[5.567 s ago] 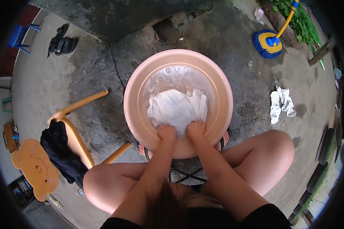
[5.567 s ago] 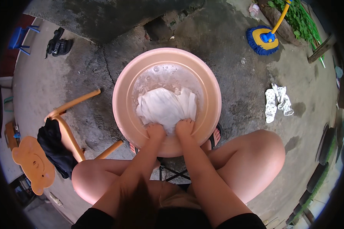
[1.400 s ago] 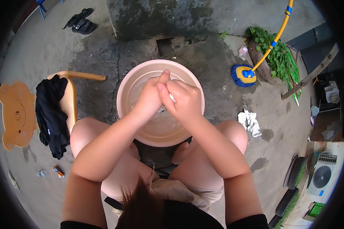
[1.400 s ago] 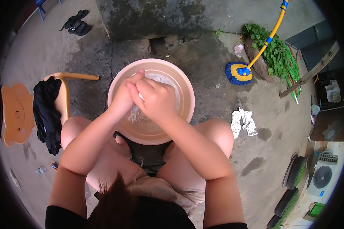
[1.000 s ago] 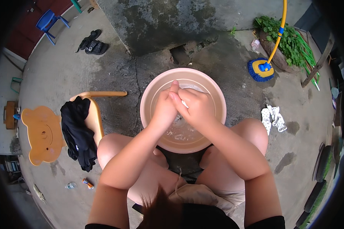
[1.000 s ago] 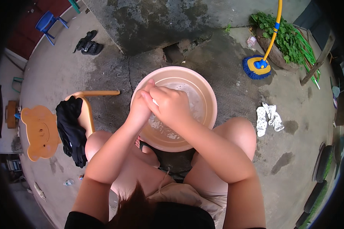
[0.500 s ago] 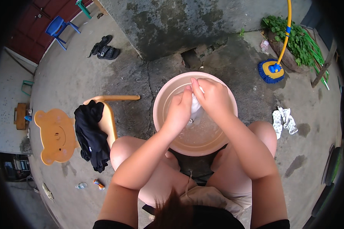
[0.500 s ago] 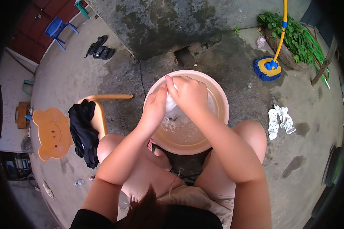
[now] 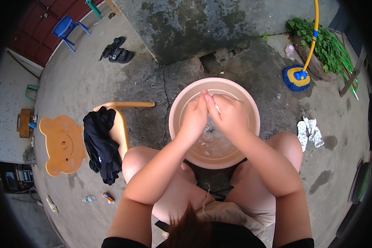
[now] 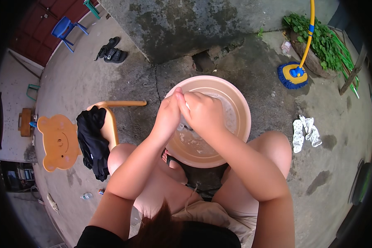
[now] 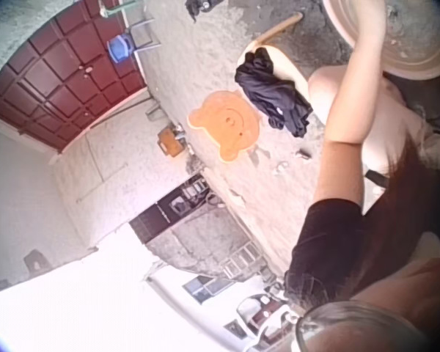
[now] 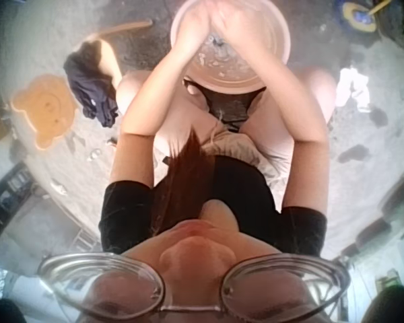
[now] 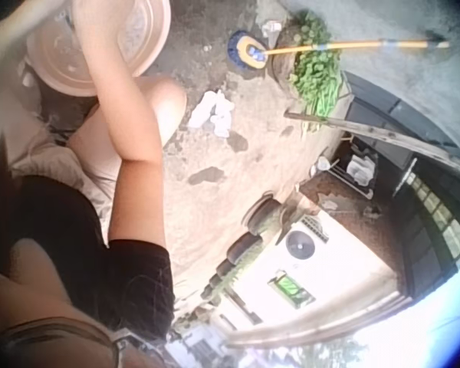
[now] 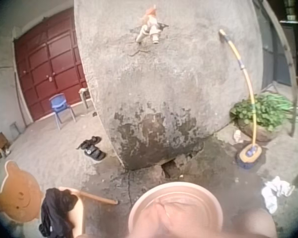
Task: The person wrings water out of a white shirt over a pink basin, dips it back into the soapy water, and scrubs it by hand before wringing it out again.
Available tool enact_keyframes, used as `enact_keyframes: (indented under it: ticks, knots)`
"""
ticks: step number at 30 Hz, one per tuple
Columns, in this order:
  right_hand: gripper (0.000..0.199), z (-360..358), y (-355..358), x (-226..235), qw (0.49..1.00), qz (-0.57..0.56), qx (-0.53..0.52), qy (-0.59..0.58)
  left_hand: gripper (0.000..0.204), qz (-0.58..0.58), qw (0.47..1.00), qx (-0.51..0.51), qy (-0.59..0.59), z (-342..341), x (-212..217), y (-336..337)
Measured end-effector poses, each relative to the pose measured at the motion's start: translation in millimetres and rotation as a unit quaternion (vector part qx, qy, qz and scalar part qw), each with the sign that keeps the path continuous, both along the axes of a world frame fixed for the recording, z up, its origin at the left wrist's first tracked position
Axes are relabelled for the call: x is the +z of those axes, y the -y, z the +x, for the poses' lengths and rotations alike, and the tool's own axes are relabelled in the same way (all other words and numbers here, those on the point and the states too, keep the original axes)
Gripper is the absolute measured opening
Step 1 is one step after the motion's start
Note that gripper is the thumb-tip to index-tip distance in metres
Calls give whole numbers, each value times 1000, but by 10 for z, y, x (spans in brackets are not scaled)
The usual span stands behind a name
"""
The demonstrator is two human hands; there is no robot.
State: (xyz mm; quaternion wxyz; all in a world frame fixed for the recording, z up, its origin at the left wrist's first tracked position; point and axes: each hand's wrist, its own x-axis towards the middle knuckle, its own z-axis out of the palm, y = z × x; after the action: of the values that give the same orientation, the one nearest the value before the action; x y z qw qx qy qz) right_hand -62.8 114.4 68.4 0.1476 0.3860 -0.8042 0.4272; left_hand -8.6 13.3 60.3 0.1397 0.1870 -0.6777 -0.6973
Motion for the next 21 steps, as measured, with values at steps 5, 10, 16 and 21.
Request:
enact_keyframes:
  ticks: [5,10,16,21]
  knots:
    - [34,-73,4,-90,999,-18,-15,-24,54,-17,999,14,43,21,-73,-47]
    - [33,-78,-19,-12,998,-20,-47,-31,52,-3,998,-31,50,57,36,-39]
    - [36,-3,-12,-52,1000,-2,-7,-23,52,27,999,-22,34,52,-6,-73]
    - [36,-55,-15,-41,997,3,-56,-52,52,48,998,-22,31,59,64,-76]
